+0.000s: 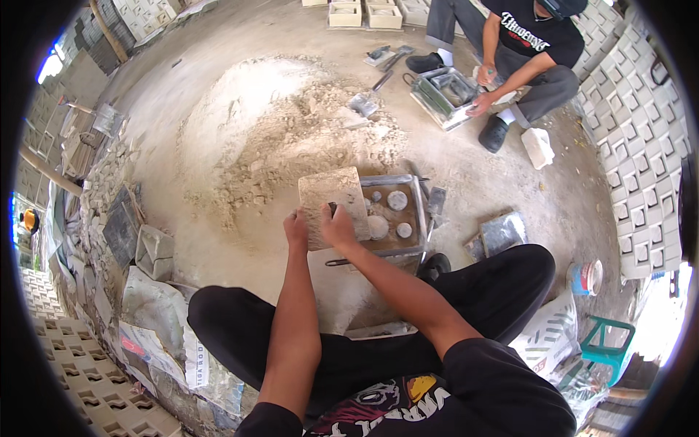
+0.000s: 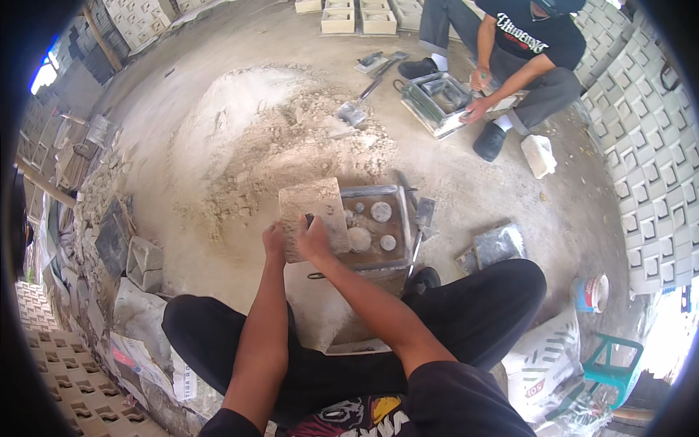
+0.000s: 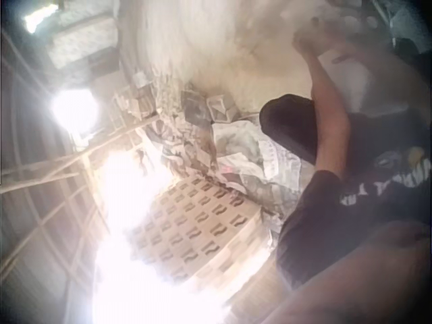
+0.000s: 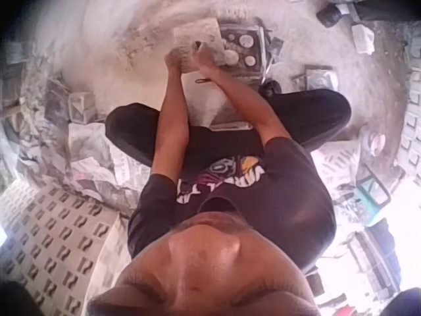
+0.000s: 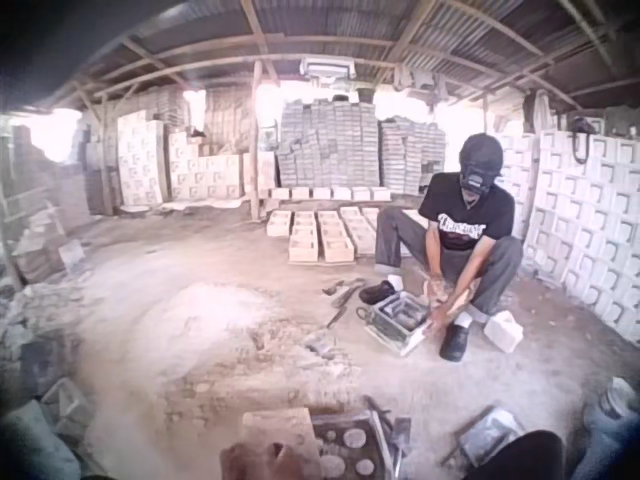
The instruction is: The person uses a tool to shape material within a metal mold, then takes a square brick from a pile and places it into the mold, pressing it down with their hands.
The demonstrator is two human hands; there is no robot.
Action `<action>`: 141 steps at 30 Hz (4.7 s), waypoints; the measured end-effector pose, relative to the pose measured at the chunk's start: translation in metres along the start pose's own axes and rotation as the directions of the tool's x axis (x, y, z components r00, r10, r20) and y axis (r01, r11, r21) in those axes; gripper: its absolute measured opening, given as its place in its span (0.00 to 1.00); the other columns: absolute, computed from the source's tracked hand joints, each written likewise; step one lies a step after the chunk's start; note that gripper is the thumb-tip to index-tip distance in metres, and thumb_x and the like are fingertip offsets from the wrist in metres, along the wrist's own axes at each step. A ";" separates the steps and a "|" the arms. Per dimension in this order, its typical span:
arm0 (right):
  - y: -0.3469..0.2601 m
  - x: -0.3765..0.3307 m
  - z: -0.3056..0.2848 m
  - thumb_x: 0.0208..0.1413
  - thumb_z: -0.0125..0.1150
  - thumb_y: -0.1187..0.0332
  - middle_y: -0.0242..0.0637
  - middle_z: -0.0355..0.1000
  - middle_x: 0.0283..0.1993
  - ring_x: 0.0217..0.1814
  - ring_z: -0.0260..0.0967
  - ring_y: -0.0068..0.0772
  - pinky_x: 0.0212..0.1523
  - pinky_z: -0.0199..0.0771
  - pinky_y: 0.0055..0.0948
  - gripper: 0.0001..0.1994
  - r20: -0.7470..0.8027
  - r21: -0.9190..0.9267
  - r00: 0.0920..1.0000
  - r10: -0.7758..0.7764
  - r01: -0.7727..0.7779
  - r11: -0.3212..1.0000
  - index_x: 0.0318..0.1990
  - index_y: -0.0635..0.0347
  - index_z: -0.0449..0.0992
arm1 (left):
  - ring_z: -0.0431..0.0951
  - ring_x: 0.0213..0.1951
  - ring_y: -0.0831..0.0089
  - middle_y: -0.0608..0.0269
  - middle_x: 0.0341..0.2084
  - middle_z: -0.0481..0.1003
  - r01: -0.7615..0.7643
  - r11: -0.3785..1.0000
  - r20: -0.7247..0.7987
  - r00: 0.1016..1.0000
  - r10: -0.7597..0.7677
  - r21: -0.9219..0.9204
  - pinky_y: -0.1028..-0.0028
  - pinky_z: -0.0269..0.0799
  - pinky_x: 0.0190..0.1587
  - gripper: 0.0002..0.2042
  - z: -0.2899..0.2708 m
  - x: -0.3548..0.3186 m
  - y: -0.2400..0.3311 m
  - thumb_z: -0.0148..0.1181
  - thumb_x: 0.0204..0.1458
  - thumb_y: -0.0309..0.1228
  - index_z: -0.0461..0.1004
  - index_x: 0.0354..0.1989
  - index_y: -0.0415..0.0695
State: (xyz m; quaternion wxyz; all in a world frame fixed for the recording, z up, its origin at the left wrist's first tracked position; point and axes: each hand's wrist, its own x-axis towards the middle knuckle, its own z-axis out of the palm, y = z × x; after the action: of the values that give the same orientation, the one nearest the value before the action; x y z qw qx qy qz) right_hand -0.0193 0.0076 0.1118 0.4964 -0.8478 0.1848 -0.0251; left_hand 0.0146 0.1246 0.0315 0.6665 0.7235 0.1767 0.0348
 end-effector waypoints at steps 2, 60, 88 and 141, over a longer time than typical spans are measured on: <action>0.009 -0.002 -0.028 0.60 0.47 0.51 0.59 0.72 0.33 0.36 0.71 0.61 0.38 0.69 0.48 0.24 0.004 -0.046 1.000 0.004 -0.004 0.999 0.37 0.71 0.69 | 0.69 0.23 0.80 0.67 0.18 0.72 0.059 0.997 0.091 0.994 -0.055 -0.045 0.75 0.64 0.26 0.14 0.014 -0.013 0.005 0.50 0.54 0.33 0.76 0.28 0.32; 0.049 0.049 -0.181 0.60 0.45 0.60 0.33 0.60 0.17 0.13 0.55 0.24 0.16 0.60 0.27 0.16 0.408 0.180 0.826 0.390 -0.492 0.852 0.27 0.64 0.65 | 0.75 0.31 0.71 0.62 0.30 0.76 0.508 0.853 0.560 0.675 -0.480 0.119 0.72 0.69 0.34 0.09 0.103 -0.066 0.054 0.57 0.51 0.33 0.74 0.37 0.43; 0.037 0.076 -0.298 0.56 0.45 0.44 0.44 0.69 0.16 0.16 0.69 0.40 0.21 0.72 0.38 0.30 0.627 -0.726 0.733 0.264 0.427 0.539 0.22 0.67 0.74 | 0.74 0.21 0.76 0.60 0.23 0.76 0.133 0.984 0.582 0.793 -0.178 0.120 0.77 0.67 0.18 0.11 0.125 -0.079 0.039 0.53 0.56 0.32 0.75 0.33 0.34; 0.009 0.017 0.119 0.59 0.47 0.52 0.61 0.71 0.33 0.38 0.70 0.62 0.39 0.69 0.49 0.23 0.162 0.014 0.986 -0.039 0.037 0.999 0.37 0.71 0.67 | 0.74 0.43 0.74 0.63 0.39 0.76 0.363 0.915 -0.153 0.908 -0.389 -0.176 0.71 0.70 0.37 0.16 -0.104 0.041 -0.017 0.48 0.56 0.40 0.73 0.45 0.41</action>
State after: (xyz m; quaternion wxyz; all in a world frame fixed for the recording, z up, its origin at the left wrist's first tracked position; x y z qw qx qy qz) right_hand 0.0213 0.0971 0.0412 0.5139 -0.8476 0.1275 0.0336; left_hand 0.0201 0.2365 0.0187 0.6916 0.6194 0.3712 -0.0147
